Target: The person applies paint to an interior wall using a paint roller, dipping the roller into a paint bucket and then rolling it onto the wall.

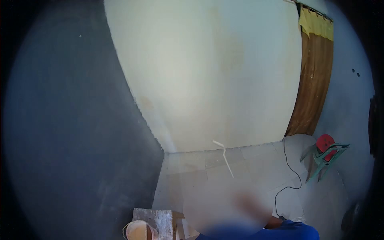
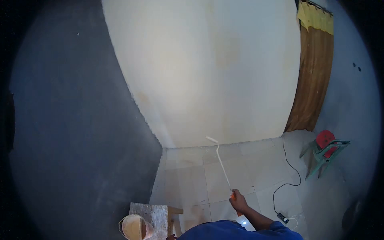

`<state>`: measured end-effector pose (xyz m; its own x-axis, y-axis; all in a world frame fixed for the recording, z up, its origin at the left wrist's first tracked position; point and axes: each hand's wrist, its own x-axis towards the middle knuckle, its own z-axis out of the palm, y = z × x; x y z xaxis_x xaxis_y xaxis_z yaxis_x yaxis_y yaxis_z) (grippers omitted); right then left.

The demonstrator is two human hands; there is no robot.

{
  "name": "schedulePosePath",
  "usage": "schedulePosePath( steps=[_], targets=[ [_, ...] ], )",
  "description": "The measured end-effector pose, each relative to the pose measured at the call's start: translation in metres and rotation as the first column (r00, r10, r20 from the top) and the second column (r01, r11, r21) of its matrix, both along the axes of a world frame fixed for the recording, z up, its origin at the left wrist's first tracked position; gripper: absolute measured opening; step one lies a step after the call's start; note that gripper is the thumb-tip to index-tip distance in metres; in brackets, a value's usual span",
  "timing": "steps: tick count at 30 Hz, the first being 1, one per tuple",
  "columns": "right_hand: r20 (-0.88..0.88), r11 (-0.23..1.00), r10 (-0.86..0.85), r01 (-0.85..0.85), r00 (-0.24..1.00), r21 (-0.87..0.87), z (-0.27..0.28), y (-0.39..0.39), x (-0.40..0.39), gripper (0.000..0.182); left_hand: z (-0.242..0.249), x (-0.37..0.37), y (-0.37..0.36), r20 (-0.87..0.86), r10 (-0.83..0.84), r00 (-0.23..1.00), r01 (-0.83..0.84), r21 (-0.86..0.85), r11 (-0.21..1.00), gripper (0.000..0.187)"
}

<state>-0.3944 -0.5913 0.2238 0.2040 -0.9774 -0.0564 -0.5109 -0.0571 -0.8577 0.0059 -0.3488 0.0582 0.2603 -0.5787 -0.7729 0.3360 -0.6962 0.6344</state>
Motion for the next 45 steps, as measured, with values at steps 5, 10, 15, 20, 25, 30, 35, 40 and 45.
schedulePosePath(
  steps=[5,10,15,20,25,30,35,40,45],
  targets=[
    [0.147,0.912,-0.244,0.176,0.958,0.37,0.056,-0.03,-0.028,0.051,0.036,0.002,-0.057,0.046,-0.174,0.984,0.177,-0.062,0.982,0.054],
    [0.124,0.949,-0.314,0.314,0.941,0.019,-0.001,-0.046,-0.054,0.048,0.052,0.002,-0.114,0.068,-0.339,0.938,0.344,-0.091,0.934,0.054],
    [0.086,0.908,-0.413,0.417,0.907,-0.039,0.009,-0.049,-0.067,0.048,0.05,0.001,-0.173,0.074,-0.475,0.877,0.481,-0.111,0.87,0.055],
    [0.075,0.86,-0.491,0.496,0.868,-0.115,-0.002,-0.083,-0.093,0.047,0.045,0.003,-0.245,0.086,-0.568,0.818,0.575,-0.158,0.803,0.056],
    [0.11,0.822,-0.548,0.558,0.829,-0.113,-0.001,-0.142,-0.117,0.048,0.076,-0.025,-0.342,0.093,-0.638,0.764,0.643,-0.177,0.745,0.057],
    [0.148,0.807,-0.579,0.589,0.802,-0.034,0.031,-0.202,-0.136,0.047,0.07,-0.052,-0.423,0.085,-0.702,0.707,0.703,-0.193,0.685,0.058],
    [0.138,0.794,-0.592,0.604,0.794,-0.072,0.036,-0.248,-0.15,0.046,0.058,-0.081,-0.488,0.078,-0.764,0.64,0.76,-0.208,0.615,0.06],
    [0.101,0.771,-0.609,0.617,0.787,-0.157,0.043,-0.275,-0.171,0.046,0.048,-0.108,-0.531,0.069,-0.791,0.608,0.782,-0.222,0.582,0.061],
    [0.087,0.775,-0.609,0.615,0.788,-0.141,0.077,-0.306,-0.196,0.046,0.054,-0.141,-0.57,0.066,-0.774,0.63,0.764,-0.228,0.603,0.061]
  ],
)
